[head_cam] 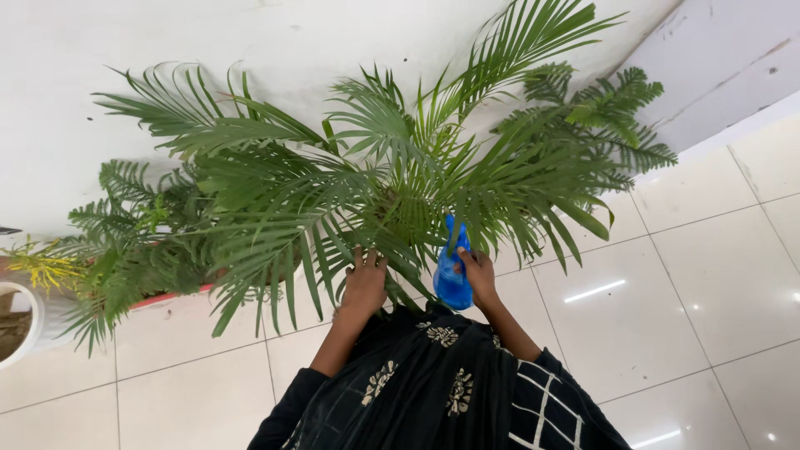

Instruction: The person uses a blue spray bottle to mist the leaves of several potted plants. They move between different plants, spraying the foliage and occasionally adjusting the leaves with their hands.

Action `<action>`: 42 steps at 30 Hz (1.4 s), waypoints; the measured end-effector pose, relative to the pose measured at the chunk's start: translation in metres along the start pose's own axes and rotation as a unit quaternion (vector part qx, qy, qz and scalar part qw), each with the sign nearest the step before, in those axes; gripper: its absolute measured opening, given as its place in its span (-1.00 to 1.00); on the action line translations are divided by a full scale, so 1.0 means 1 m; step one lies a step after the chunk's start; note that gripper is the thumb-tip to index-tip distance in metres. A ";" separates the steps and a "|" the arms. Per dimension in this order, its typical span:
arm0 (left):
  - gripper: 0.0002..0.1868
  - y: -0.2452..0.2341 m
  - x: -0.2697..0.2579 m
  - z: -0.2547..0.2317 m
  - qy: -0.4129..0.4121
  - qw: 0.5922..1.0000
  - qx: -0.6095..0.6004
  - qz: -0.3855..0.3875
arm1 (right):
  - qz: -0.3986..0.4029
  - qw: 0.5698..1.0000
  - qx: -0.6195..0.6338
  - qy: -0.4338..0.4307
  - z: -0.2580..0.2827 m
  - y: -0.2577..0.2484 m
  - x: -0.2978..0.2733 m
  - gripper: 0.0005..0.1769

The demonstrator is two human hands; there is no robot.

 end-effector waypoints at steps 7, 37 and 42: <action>-0.19 -0.002 0.009 -0.025 0.042 0.999 0.028 -0.010 | -0.026 0.998 0.041 -0.041 0.033 -0.013 -0.014 -0.73; -0.26 0.026 0.026 -0.054 0.087 0.996 0.031 0.010 | -0.136 0.987 0.058 -0.061 0.048 -0.081 -0.034 -0.68; -0.31 0.033 0.024 -0.058 0.087 0.996 0.003 0.031 | -0.126 0.990 0.054 -0.005 0.042 -0.074 -0.043 -0.61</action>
Point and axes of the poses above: each hand's wrist, its own x-axis towards the middle knuckle, its own y-axis out of the palm, z = x × y, the point moved 8 cm from there along x, towards the middle knuckle, and after that the axes turned 5 degrees about -x, right-handed, at the moved point
